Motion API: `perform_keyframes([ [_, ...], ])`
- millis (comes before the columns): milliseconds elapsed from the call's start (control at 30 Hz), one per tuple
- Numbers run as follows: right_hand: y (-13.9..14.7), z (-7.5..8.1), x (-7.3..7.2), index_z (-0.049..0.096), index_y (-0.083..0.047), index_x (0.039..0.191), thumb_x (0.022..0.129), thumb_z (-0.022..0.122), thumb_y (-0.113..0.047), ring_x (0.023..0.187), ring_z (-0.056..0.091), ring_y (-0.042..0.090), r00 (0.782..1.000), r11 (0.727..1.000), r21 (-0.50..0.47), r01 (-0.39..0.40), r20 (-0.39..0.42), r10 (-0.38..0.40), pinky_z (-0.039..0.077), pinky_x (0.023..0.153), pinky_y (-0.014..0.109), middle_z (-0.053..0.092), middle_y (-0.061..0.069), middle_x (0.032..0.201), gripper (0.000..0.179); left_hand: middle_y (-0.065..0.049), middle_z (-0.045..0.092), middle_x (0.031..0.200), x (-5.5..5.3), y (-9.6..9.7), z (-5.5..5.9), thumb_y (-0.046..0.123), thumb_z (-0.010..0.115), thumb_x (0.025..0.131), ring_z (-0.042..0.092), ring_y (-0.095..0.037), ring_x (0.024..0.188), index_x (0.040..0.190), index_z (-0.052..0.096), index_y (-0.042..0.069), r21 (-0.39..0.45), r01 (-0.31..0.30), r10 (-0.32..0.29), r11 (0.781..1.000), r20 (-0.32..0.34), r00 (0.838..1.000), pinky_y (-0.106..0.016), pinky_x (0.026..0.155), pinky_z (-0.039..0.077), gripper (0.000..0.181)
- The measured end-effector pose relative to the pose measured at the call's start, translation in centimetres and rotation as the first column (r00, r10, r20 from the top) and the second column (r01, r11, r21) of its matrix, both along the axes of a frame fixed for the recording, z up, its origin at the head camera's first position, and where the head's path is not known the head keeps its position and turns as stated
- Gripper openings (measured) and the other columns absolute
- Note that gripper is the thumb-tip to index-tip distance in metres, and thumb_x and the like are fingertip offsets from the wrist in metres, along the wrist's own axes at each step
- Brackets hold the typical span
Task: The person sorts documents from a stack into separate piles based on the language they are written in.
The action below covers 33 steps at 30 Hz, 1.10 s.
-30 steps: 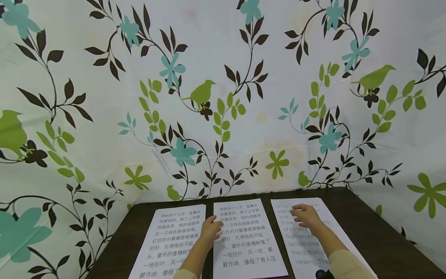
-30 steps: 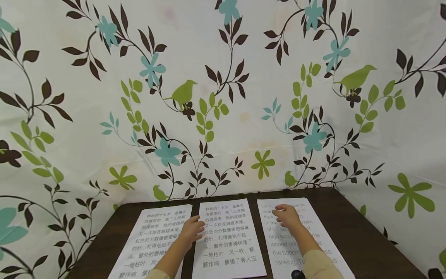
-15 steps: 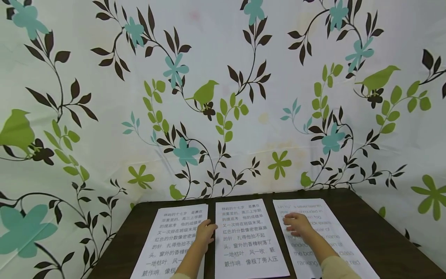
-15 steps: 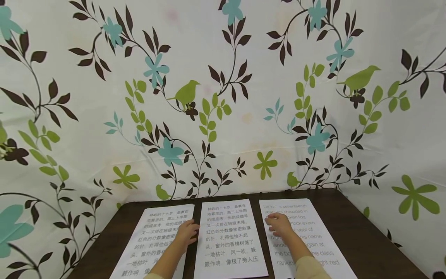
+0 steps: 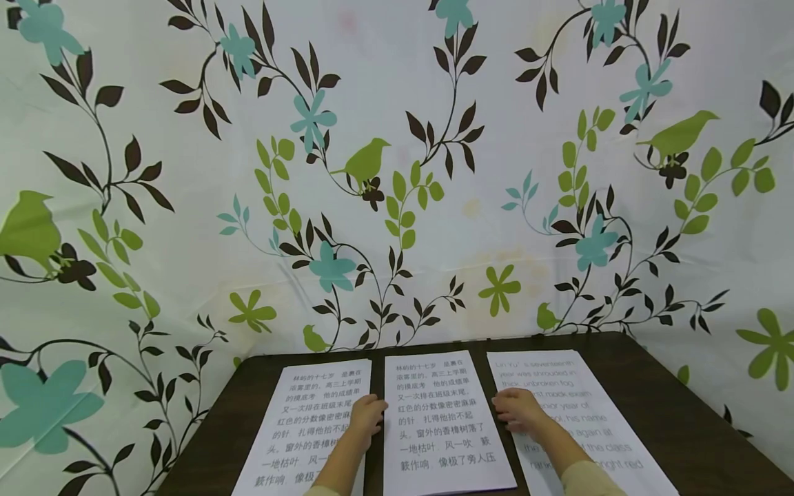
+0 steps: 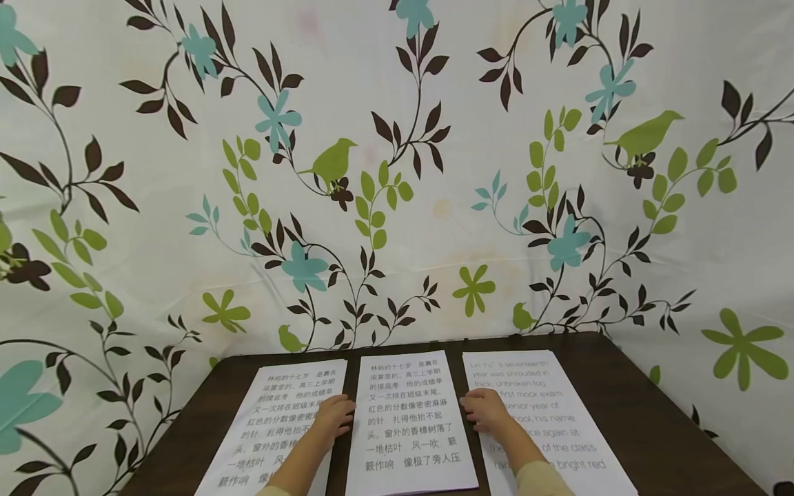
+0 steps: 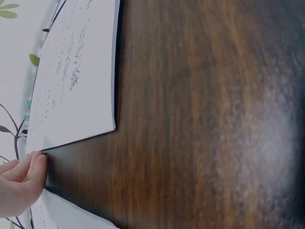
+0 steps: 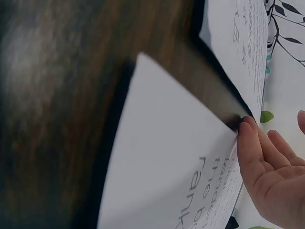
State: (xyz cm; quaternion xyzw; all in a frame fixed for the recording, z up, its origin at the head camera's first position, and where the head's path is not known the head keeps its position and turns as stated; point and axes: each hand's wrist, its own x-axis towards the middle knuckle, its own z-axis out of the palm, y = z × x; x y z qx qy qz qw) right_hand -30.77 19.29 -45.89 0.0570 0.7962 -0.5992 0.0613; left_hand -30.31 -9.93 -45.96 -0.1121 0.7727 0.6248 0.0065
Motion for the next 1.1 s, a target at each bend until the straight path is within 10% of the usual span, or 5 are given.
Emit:
perform_keyframes([
  [533,-1.1,0.5,-0.1,0.049,0.012,0.107,0.08,0.056,-0.013,0.075,0.056,0.024,0.999,1.0,0.001,0.021,-0.035,-0.021,0.047,0.063,0.038,0.059,0.014,0.087,0.037,-0.031,0.047,0.106,-0.6,0.3,0.0,0.008,0.048,0.08,0.046,-0.043,0.097,0.114,0.042,-0.016,-0.012,-0.049,0.048,0.999,-0.084,0.995,-0.048,0.079,0.039,0.042],
  [833,-2.1,0.5,0.1,0.044,0.013,0.113,0.08,0.053,-0.006,0.071,0.058,0.022,0.997,0.997,-0.04,0.064,-0.042,-0.066,0.049,0.061,0.034,0.056,0.015,0.09,0.04,-0.029,0.049,0.103,-0.6,0.9,-0.3,0.003,0.051,0.079,0.05,-0.039,0.093,0.115,0.041,-0.014,0.124,-0.114,0.124,0.986,-0.076,0.989,-0.042,0.073,0.045,0.042],
  [1100,-2.3,-0.2,0.3,0.046,0.014,0.11,0.08,0.052,-0.005,0.066,0.056,0.018,0.998,0.997,0.057,0.06,0.006,-0.061,0.047,0.057,0.03,0.057,0.009,0.081,0.036,-0.021,0.054,0.092,-0.3,0.8,-1.8,-0.002,0.051,0.074,0.056,-0.029,0.079,0.109,0.046,-0.017,0.038,-0.033,0.035,0.999,-0.061,0.997,-0.036,0.064,0.049,0.038],
])
